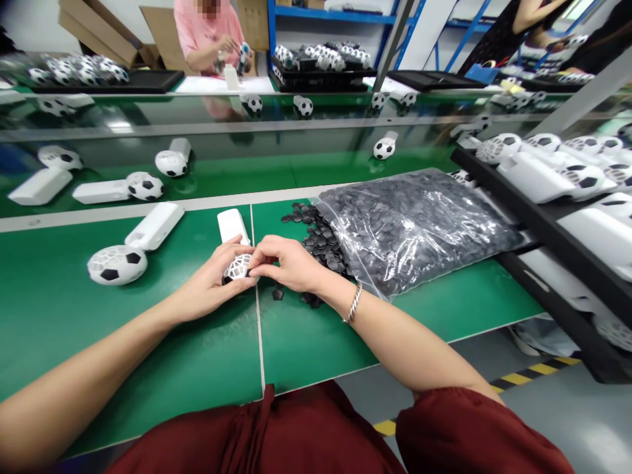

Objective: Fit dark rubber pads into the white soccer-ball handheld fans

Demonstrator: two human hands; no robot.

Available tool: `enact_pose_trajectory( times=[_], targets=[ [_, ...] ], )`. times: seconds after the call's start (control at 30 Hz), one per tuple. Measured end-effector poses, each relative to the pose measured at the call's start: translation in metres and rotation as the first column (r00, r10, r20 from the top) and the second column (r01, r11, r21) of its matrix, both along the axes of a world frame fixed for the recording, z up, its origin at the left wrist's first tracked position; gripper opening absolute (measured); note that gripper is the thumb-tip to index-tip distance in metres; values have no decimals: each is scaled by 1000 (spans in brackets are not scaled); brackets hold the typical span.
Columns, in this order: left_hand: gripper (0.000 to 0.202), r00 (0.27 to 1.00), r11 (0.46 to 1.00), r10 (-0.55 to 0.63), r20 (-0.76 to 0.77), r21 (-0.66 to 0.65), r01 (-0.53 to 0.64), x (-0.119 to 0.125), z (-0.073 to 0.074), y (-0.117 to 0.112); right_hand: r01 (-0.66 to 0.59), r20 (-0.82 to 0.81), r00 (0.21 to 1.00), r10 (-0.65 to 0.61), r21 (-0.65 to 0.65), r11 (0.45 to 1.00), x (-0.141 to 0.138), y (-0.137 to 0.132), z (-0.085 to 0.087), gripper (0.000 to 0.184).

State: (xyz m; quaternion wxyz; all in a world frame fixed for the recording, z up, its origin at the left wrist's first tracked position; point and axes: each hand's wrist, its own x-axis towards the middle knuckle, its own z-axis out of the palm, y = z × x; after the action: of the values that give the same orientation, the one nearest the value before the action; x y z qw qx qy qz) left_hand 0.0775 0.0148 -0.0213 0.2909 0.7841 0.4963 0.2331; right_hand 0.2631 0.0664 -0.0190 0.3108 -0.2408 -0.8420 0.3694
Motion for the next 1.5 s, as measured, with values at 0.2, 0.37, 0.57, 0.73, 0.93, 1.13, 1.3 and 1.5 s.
enact_pose_trajectory(
  times=[0.2,0.37,0.57,0.73,0.93,1.13,1.3,1.5],
  targets=[
    [34,999,999,11,35,32,-12,2,-3,-1,74,24,997,-70,-265,962,-7,2,-2,18],
    [35,998,1000,13,65,-7,-13,0,0,1,98,84,994,-76,-290,952,-4,0,2,17],
    [44,998,999,34,46,39,-36,-3,0,0,103,492,869,-57,-68,992,18,-2,4,23],
    [50,995,994,104,1,31,-104,-3,1,-3,38,590,807,10,-69,997,17,-7,6,7],
    [52,997,999,-30,68,-14,31,-9,9,-3,69,644,765,-16,-58,996,19,-11,14,24],
    [51,998,1000,-19,68,-13,20,-8,10,-4,54,657,753,45,-130,990,22,-9,18,7],
    [53,994,997,-80,69,-9,81,-13,10,-1,24,580,811,73,-158,987,25,-7,17,5],
    [53,979,980,-198,41,-6,199,-17,15,1,-7,306,952,3,10,1000,22,-5,15,10]
  ],
)
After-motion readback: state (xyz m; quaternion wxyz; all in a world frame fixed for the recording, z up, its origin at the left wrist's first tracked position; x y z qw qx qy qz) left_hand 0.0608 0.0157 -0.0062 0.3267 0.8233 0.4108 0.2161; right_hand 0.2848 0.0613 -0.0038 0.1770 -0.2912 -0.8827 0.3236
